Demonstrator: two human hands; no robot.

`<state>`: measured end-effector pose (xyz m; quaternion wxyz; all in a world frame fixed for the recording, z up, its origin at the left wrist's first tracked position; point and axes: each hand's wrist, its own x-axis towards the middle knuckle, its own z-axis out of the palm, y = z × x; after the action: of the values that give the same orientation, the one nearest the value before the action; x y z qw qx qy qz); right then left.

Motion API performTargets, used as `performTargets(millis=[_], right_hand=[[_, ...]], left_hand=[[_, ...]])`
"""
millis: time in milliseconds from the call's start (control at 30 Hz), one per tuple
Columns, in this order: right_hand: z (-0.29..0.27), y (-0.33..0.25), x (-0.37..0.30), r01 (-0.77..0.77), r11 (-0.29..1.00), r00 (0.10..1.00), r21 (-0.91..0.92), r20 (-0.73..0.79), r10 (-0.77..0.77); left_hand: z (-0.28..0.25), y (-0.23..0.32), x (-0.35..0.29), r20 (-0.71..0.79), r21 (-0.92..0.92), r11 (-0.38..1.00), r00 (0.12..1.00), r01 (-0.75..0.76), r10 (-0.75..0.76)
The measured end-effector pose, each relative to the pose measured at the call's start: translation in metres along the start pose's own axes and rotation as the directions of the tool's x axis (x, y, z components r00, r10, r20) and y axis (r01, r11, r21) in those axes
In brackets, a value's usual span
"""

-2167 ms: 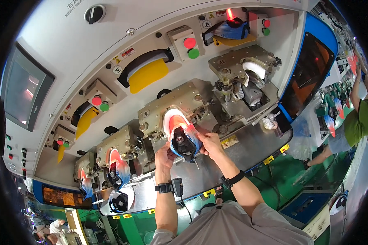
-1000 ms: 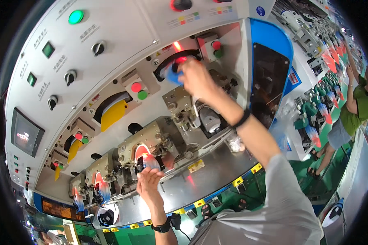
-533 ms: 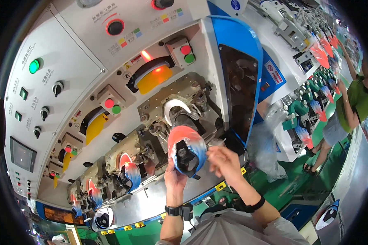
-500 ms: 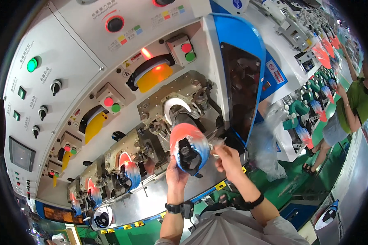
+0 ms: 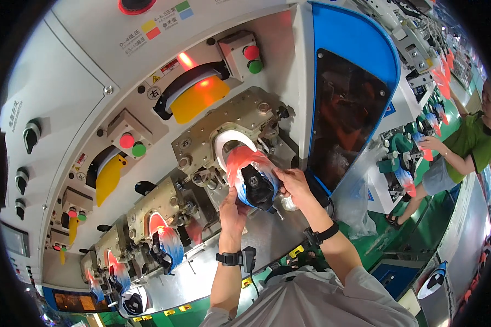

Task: Operating a shoe lasting and pressing machine to assemble shoe components in a factory setting.

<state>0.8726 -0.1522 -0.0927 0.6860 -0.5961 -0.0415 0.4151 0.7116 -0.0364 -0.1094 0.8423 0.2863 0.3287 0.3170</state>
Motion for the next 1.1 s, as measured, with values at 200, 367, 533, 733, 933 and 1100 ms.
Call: performTargets(millis=[200, 367, 533, 733, 933, 1100], right_hand=[[0.003, 0.0, 0.006, 0.017, 1.0, 1.0, 0.0, -0.017, -0.017], [0.0, 0.003, 0.01, 0.021, 1.0, 1.0, 0.018, -0.012, -0.02], [0.002, 0.005, 0.015, 0.036, 0.998, 0.999, 0.056, 0.003, -0.037], [0.0, 0.004, 0.018, 0.024, 0.998, 1.0, 0.05, -0.006, -0.024], [-0.003, 0.003, 0.017, 0.04, 0.999, 0.999, 0.027, -0.008, -0.039], [0.001, 0.001, 0.012, 0.038, 0.998, 0.999, 0.043, 0.003, -0.039]], left_hand=[[-0.005, -0.002, 0.007, -0.04, -0.03, 0.999, 0.998, 0.043, -0.044], [-0.008, -0.006, 0.008, -0.052, -0.029, 0.998, 0.997, 0.064, -0.065], [-0.009, -0.004, 0.01, -0.058, -0.026, 0.998, 0.996, 0.063, -0.064], [-0.005, -0.004, 0.011, -0.06, -0.017, 0.996, 0.995, 0.084, -0.085], [-0.008, -0.009, 0.013, -0.046, -0.015, 0.997, 0.996, 0.073, -0.074], [-0.018, -0.01, 0.018, -0.031, 0.021, 0.997, 0.996, 0.08, -0.08]])
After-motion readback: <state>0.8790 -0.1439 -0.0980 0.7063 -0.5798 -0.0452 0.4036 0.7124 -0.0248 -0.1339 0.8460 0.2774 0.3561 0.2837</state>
